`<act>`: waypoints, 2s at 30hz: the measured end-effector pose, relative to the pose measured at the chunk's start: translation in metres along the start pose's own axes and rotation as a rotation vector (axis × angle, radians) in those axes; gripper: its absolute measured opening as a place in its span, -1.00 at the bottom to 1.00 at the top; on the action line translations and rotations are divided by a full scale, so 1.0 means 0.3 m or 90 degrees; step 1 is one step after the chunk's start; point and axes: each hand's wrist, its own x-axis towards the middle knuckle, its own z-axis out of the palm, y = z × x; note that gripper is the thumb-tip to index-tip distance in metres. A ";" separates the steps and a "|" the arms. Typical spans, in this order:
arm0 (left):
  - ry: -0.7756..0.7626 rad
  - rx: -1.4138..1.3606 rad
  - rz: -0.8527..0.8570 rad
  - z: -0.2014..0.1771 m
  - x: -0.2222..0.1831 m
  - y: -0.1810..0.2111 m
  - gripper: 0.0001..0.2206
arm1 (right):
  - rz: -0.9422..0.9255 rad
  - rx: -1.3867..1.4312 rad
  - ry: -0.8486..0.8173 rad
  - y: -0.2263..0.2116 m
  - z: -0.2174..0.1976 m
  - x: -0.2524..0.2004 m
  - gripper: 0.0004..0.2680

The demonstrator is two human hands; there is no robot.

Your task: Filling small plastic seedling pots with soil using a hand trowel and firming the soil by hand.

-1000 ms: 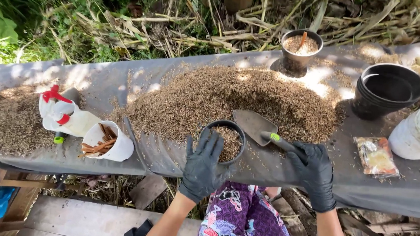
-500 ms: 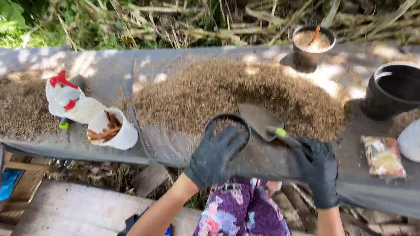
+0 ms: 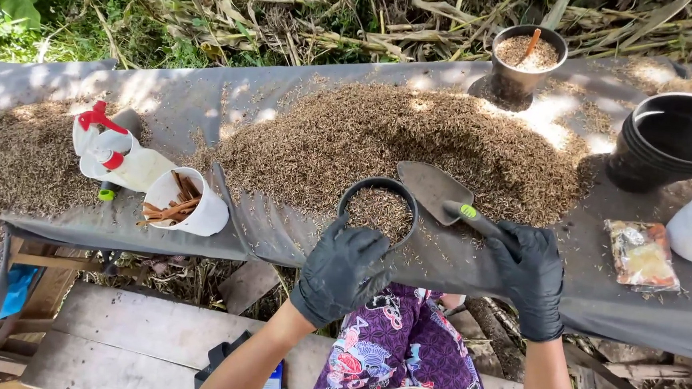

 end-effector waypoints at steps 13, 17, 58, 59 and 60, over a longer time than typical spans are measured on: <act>-0.021 0.012 -0.034 -0.074 0.156 0.063 -0.41 | 0.004 0.008 -0.012 0.003 -0.006 -0.001 -0.74; -0.029 0.035 -0.034 0.029 0.134 0.007 -0.29 | -0.005 0.008 -0.013 -0.006 -0.005 0.002 -0.73; 0.052 -0.086 -0.018 -0.005 -0.010 -0.072 -0.44 | -0.439 -0.017 -0.263 -0.543 0.115 0.285 -0.57; 0.058 -0.072 -0.003 0.007 -0.009 -0.071 -0.44 | -0.419 0.013 -0.263 -0.585 0.064 0.301 -0.57; 0.058 -0.072 -0.003 0.007 -0.005 -0.065 -0.44 | -0.419 0.012 -0.263 -0.556 0.100 0.292 -0.57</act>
